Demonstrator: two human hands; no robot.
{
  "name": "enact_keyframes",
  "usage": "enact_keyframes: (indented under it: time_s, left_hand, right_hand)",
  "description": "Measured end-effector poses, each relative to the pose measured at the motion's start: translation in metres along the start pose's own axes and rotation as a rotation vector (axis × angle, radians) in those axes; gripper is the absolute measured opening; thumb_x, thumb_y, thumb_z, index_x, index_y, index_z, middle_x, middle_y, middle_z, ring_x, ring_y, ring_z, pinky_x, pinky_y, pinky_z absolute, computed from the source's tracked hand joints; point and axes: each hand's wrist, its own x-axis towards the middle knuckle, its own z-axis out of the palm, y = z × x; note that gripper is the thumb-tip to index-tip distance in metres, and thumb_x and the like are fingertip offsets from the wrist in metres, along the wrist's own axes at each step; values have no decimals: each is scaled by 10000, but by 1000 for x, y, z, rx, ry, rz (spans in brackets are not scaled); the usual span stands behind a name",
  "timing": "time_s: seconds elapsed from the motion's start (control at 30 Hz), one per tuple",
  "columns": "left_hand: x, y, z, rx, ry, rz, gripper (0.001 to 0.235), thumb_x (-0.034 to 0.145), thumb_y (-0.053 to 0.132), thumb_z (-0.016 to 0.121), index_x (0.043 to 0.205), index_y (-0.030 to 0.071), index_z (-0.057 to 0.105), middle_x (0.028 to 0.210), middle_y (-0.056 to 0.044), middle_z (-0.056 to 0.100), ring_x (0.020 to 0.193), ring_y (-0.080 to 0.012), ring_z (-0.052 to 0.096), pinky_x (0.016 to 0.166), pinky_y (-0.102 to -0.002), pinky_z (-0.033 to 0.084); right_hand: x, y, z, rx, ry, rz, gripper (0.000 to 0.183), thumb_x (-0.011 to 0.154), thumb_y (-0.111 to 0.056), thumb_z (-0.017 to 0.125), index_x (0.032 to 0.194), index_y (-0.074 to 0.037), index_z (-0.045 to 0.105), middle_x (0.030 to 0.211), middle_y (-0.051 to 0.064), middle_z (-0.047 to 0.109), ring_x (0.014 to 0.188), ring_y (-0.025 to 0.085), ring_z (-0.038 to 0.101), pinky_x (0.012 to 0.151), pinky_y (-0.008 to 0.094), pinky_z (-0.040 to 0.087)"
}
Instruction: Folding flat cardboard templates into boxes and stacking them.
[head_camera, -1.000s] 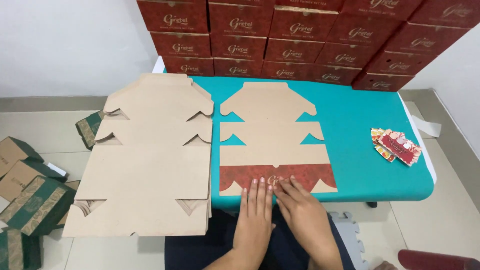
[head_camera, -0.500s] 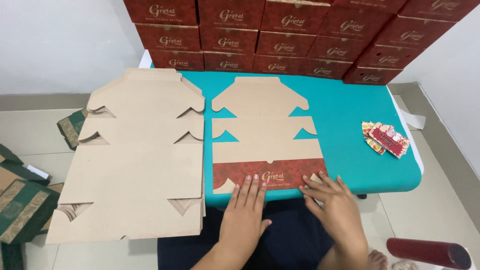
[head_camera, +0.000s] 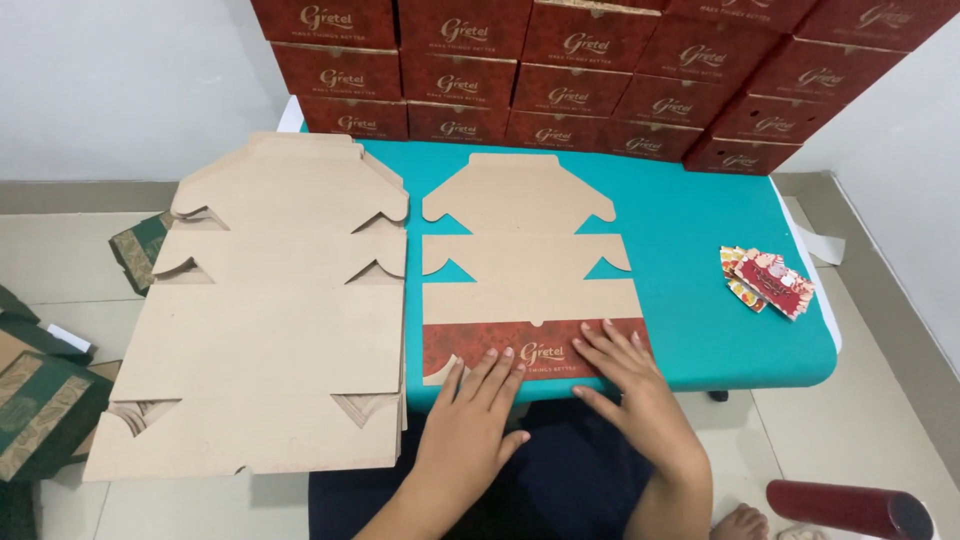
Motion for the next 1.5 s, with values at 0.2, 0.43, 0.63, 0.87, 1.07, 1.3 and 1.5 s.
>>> enact_keyframes:
  time_s: [0.2, 0.43, 0.63, 0.87, 1.07, 1.3, 1.5]
  left_hand:
    - [2, -4, -19, -109, -7, -1, 654, 795, 329, 652, 1339, 26, 452, 1420, -130, 447, 1352, -245, 344, 1091, -458, 212]
    - [2, -3, -22, -110, -38, 11, 588, 844, 336, 599, 1319, 13, 471, 1413, -161, 447, 1358, -268, 333, 1103, -450, 196]
    - [3, 11, -46, -107, 74, 30, 588, 832, 286, 612, 1313, -12, 456, 1374, -184, 471, 1330, -312, 366, 1102, -487, 194]
    - [0, 35, -47, -133, 157, 177, 604, 822, 235, 648, 1355, 20, 462, 1492, -193, 331, 1402, -381, 218, 1097, -607, 90]
    - [12, 14, -4, 100, 109, 93, 830, 778, 439, 637, 1393, -41, 353, 1484, -241, 306, 1399, -402, 206, 1115, -565, 91]
    - [23, 11, 36, 231, 108, -56, 931, 768, 596, 581, 1360, -91, 369, 1472, -246, 315, 1380, -416, 214, 1119, -572, 84]
    - [25, 8, 39, 297, 81, -57, 950, 699, 549, 640, 1378, -58, 367, 1452, -220, 354, 1361, -399, 263, 1112, -567, 126]
  right_hand:
    - [1, 7, -12, 192, 19, 106, 431, 748, -172, 691, 1175, -120, 664, 1336, 32, 585, 1339, 215, 438, 1104, 378, 331]
    - [6, 0, 7, 8, 271, -41, 232, 798, -161, 645, 1008, -103, 726, 1175, 2, 676, 1253, 191, 527, 1105, 366, 343]
    - [5, -20, 4, -150, 552, -242, 57, 845, -70, 603, 884, -35, 627, 910, 58, 648, 886, 211, 588, 1012, 407, 367]
    - [8, -31, -29, -222, 596, -168, 35, 879, -55, 579, 883, -22, 591, 895, 85, 617, 867, 254, 518, 958, 403, 354]
    - [88, 3, -33, -244, 397, -161, 191, 969, -176, 488, 925, -33, 607, 898, 78, 623, 843, 240, 513, 901, 365, 352]
    - [106, 24, 1, -404, 257, -48, 370, 827, -223, 619, 1160, -60, 622, 1194, 100, 573, 1151, 263, 492, 1131, 453, 250]
    - [43, -24, 35, -233, 299, -157, 190, 759, -90, 640, 949, -81, 646, 1138, 65, 621, 1167, 273, 571, 880, 369, 490]
